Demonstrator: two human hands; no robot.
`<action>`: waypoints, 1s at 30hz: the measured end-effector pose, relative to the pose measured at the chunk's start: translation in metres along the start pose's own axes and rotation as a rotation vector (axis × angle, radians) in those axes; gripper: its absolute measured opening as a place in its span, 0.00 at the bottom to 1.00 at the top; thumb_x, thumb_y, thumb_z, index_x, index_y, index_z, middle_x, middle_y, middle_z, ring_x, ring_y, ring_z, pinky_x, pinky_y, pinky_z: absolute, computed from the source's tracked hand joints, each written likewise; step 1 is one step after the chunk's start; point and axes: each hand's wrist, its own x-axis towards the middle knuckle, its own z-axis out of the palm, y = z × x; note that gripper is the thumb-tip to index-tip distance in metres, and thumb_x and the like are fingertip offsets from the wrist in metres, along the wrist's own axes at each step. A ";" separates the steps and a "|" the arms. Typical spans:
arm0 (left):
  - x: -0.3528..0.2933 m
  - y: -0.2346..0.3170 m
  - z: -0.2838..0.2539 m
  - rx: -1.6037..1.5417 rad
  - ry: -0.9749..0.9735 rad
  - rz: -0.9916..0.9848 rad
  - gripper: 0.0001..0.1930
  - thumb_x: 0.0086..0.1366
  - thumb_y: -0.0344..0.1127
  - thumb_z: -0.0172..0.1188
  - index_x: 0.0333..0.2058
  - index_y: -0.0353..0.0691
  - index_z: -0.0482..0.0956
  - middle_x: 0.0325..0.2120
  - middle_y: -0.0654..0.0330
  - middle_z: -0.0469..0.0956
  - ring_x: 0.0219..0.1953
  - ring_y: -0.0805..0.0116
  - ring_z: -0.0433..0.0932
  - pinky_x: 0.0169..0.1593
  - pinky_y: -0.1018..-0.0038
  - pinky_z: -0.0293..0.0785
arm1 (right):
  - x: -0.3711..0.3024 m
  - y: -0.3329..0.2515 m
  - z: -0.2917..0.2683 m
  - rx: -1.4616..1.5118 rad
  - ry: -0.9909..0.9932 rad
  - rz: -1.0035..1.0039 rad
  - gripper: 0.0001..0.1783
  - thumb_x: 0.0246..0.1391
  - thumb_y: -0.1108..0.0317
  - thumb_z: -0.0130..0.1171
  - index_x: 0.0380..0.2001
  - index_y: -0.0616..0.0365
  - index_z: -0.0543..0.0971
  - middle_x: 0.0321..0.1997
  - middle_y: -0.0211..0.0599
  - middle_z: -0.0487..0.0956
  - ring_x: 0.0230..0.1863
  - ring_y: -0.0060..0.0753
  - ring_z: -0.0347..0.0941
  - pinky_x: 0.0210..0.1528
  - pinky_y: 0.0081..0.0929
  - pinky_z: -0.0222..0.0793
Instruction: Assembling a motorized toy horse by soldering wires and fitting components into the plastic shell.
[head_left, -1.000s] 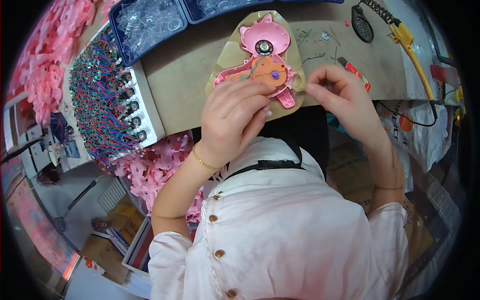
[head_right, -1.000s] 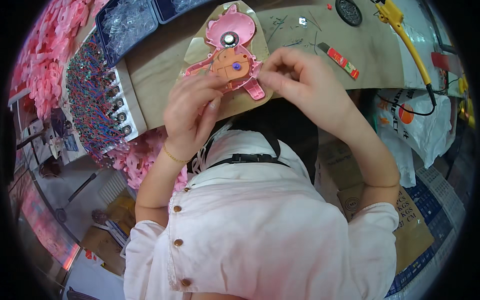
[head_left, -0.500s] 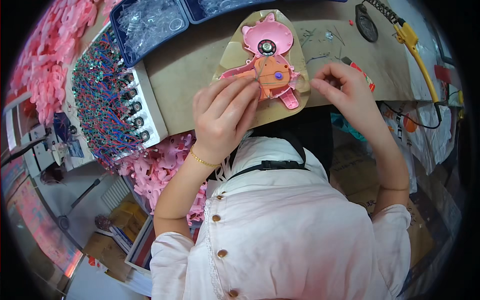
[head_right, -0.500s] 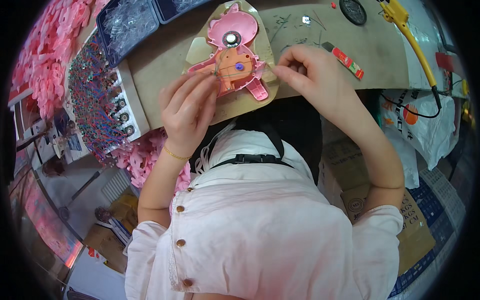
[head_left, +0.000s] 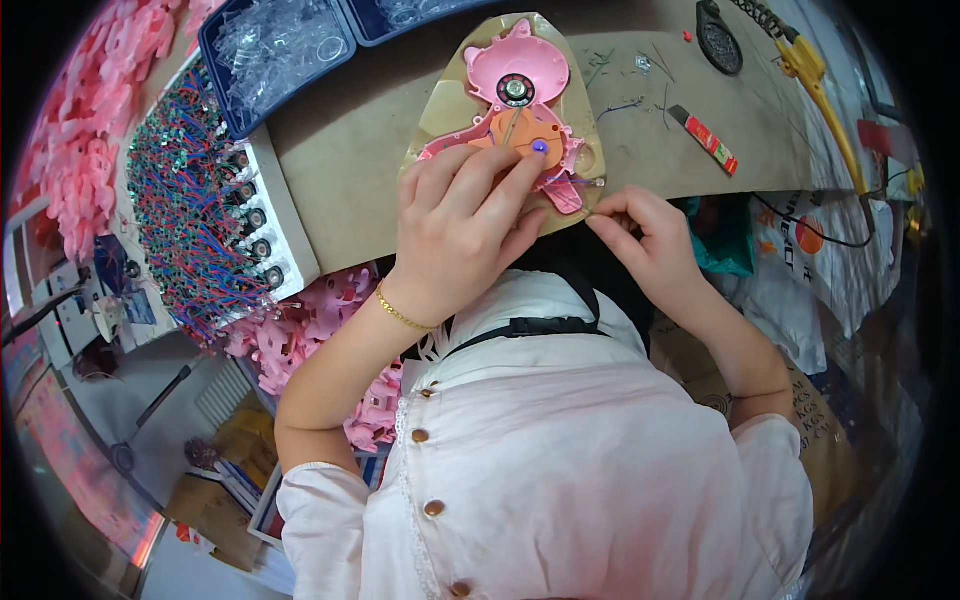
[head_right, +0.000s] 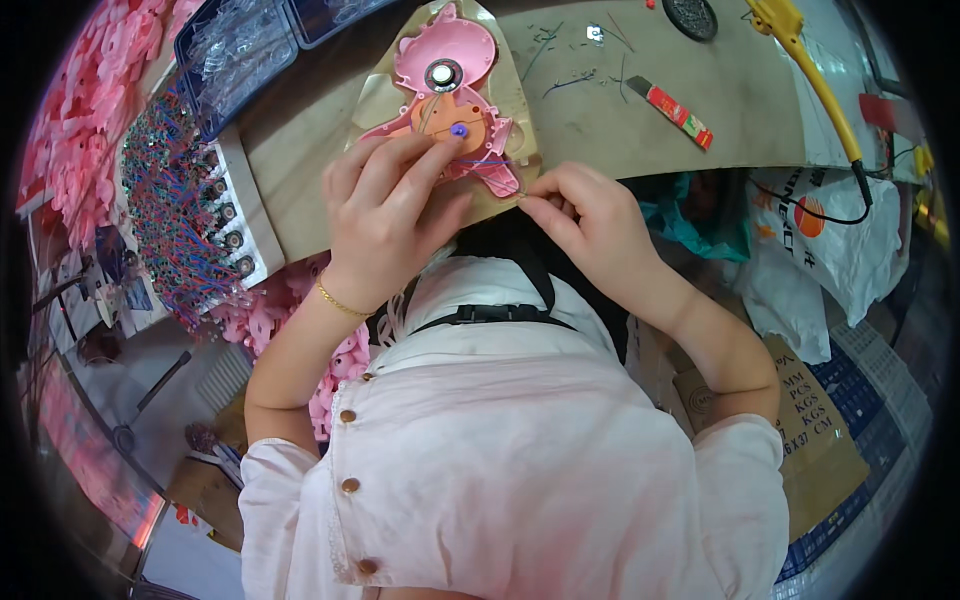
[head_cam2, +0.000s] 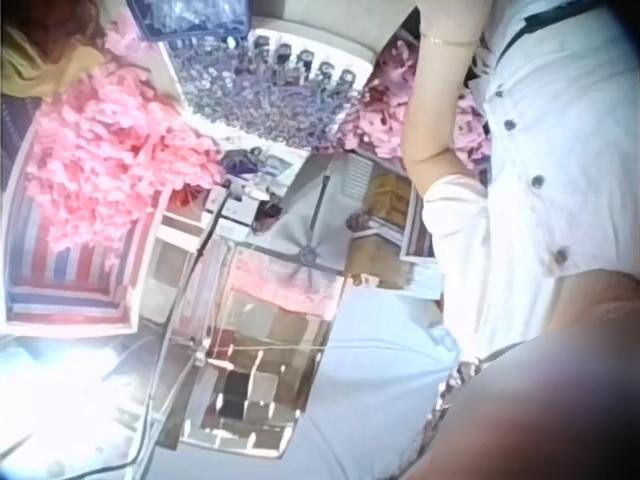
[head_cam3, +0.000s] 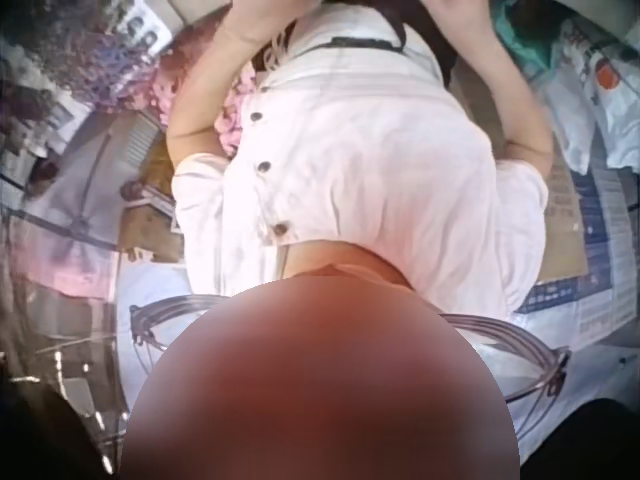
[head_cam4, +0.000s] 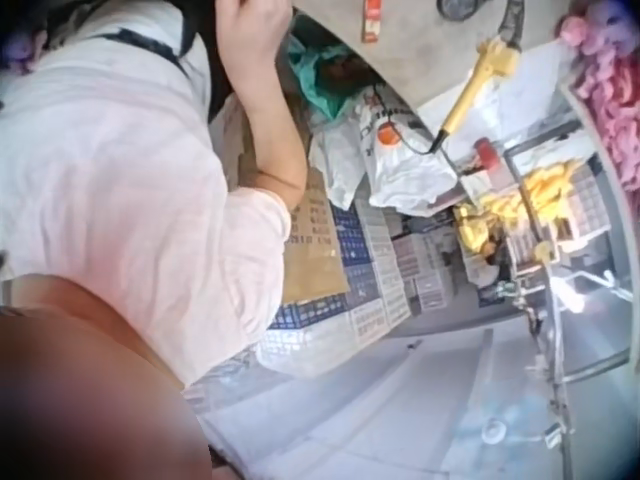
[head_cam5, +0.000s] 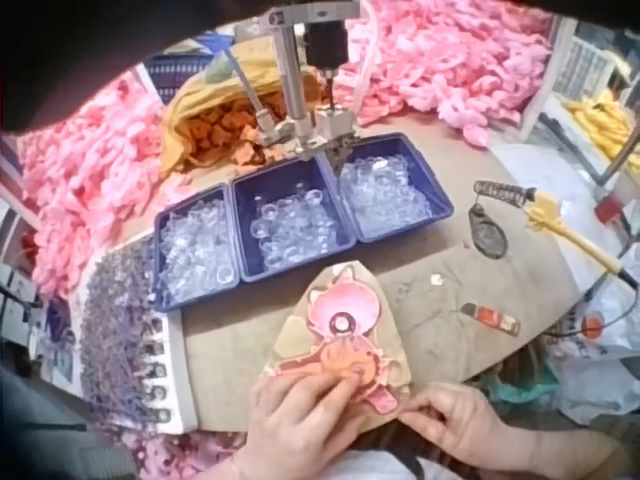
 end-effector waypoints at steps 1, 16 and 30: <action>0.002 0.000 -0.001 -0.004 0.001 0.002 0.16 0.49 0.37 0.63 0.40 0.47 0.77 0.36 0.68 0.73 0.43 0.68 0.69 0.46 0.71 0.60 | 0.000 -0.001 -0.001 -0.003 0.003 0.002 0.07 0.49 0.70 0.60 0.28 0.63 0.74 0.23 0.34 0.72 0.23 0.25 0.66 0.27 0.21 0.62; 0.001 -0.005 -0.006 0.034 0.073 0.136 0.15 0.45 0.31 0.61 0.36 0.40 0.79 0.32 0.64 0.75 0.38 0.67 0.73 0.36 0.71 0.67 | 0.004 -0.003 0.001 -0.485 0.139 -0.358 0.07 0.48 0.72 0.60 0.27 0.63 0.73 0.22 0.32 0.72 0.22 0.20 0.65 0.26 0.18 0.61; -0.005 -0.001 -0.009 0.247 -0.013 0.212 0.15 0.46 0.35 0.56 0.36 0.43 0.78 0.41 0.68 0.72 0.42 0.73 0.69 0.42 0.76 0.62 | 0.021 -0.014 -0.028 0.192 -0.172 0.346 0.06 0.50 0.71 0.57 0.31 0.62 0.75 0.25 0.25 0.74 0.26 0.13 0.66 0.30 0.15 0.62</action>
